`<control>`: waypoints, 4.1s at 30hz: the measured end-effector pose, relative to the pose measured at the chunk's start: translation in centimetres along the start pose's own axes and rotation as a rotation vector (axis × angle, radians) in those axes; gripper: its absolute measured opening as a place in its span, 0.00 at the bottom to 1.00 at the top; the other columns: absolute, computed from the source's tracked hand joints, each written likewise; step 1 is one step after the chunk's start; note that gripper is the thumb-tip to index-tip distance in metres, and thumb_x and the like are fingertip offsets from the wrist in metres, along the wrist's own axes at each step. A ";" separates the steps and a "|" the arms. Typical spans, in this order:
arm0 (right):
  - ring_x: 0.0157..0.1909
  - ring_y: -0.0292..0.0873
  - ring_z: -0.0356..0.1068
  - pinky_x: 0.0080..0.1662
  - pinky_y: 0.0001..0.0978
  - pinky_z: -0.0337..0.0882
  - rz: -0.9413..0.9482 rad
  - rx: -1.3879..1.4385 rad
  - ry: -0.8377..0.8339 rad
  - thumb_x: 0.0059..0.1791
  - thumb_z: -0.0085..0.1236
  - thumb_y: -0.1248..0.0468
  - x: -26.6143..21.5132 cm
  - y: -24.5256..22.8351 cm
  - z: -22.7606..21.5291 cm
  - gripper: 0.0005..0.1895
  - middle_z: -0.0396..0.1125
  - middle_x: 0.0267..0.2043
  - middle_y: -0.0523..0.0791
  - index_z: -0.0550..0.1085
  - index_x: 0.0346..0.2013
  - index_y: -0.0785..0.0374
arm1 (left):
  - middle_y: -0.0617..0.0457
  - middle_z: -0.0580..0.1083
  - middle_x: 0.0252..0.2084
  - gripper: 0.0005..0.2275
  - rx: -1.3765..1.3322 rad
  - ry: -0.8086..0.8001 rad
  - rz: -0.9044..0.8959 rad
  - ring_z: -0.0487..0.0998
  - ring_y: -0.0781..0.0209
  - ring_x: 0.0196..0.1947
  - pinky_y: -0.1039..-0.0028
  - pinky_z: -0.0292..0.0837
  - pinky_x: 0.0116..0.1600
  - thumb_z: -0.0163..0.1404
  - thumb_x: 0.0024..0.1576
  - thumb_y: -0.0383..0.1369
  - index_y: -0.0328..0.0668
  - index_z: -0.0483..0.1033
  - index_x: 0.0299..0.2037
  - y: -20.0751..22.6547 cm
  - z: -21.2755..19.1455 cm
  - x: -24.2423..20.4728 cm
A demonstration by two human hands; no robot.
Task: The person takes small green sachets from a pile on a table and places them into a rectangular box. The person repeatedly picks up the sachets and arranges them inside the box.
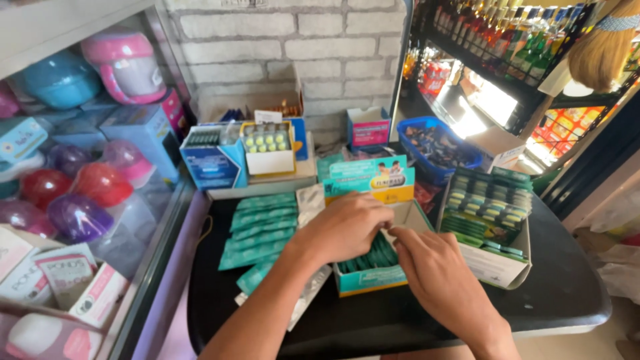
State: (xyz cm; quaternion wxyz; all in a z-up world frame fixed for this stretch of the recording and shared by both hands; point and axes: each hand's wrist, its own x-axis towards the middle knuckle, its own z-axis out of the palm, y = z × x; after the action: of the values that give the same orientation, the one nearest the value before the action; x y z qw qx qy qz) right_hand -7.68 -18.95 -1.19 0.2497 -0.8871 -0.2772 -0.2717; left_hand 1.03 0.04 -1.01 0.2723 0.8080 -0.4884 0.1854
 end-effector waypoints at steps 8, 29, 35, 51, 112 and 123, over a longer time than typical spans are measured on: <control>0.38 0.56 0.71 0.44 0.49 0.65 0.052 -0.096 -0.220 0.53 0.47 0.61 0.7 -0.2 -0.5 0.18 0.72 0.29 0.54 0.69 0.56 0.62 | 0.44 0.77 0.33 0.06 0.028 0.012 0.005 0.78 0.43 0.42 0.57 0.70 0.50 0.51 0.44 0.19 0.36 0.75 0.30 0.4 0.2 -0.1; 0.46 0.57 0.74 0.45 0.50 0.72 -0.419 -0.189 -0.507 0.46 0.57 0.61 18.3 -5.3 1.5 0.15 0.75 0.42 0.51 0.77 0.46 0.58 | 0.45 0.81 0.38 0.08 0.175 0.278 -0.684 0.82 0.45 0.41 0.58 0.76 0.46 0.53 0.53 0.33 0.40 0.82 0.38 -7.9 -11.3 -8.9; 0.49 0.58 0.74 0.49 0.51 0.74 -0.376 -0.355 -0.828 0.46 0.59 0.58 21.6 -5.7 10.1 0.17 0.75 0.44 0.54 0.76 0.49 0.58 | 0.40 0.77 0.49 0.17 0.343 0.132 -1.057 0.76 0.40 0.53 0.56 0.72 0.56 0.57 0.51 0.43 0.41 0.81 0.45 -9.6 -10.6 -10.9; 0.48 0.59 0.75 0.46 0.51 0.75 -0.335 -0.446 -0.958 0.45 0.54 0.68 21.8 -4.5 17.9 0.09 0.74 0.41 0.55 0.79 0.38 0.63 | 0.38 0.76 0.54 0.13 0.334 -0.014 -1.305 0.76 0.38 0.56 0.51 0.72 0.58 0.52 0.55 0.35 0.42 0.81 0.47 -11.2 -9.6 -11.0; 0.31 0.62 0.73 0.31 0.54 0.71 -0.183 -0.015 -0.150 0.42 0.56 0.65 6.6 4.2 -3.0 0.10 0.71 0.26 0.55 0.73 0.34 0.68 | 0.47 0.76 0.35 0.04 0.028 0.145 0.003 0.78 0.46 0.40 0.61 0.73 0.45 0.55 0.49 0.26 0.37 0.78 0.33 2.6 -2.6 1.1; 0.34 0.60 0.74 0.39 0.54 0.71 -0.162 -0.033 -0.431 0.47 0.49 0.67 5.5 7.5 2.0 0.10 0.71 0.27 0.56 0.76 0.24 0.66 | 0.44 0.75 0.38 0.04 -0.082 -0.030 -0.184 0.77 0.42 0.44 0.60 0.73 0.48 0.55 0.50 0.26 0.35 0.77 0.34 2.0 -2.4 0.4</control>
State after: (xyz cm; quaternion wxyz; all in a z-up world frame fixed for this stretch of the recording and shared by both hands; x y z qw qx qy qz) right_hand 1.56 -21.15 -1.42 0.1473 -0.9034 -0.3900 -0.0998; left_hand -0.64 0.51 1.58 0.3138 0.8402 -0.4235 0.1275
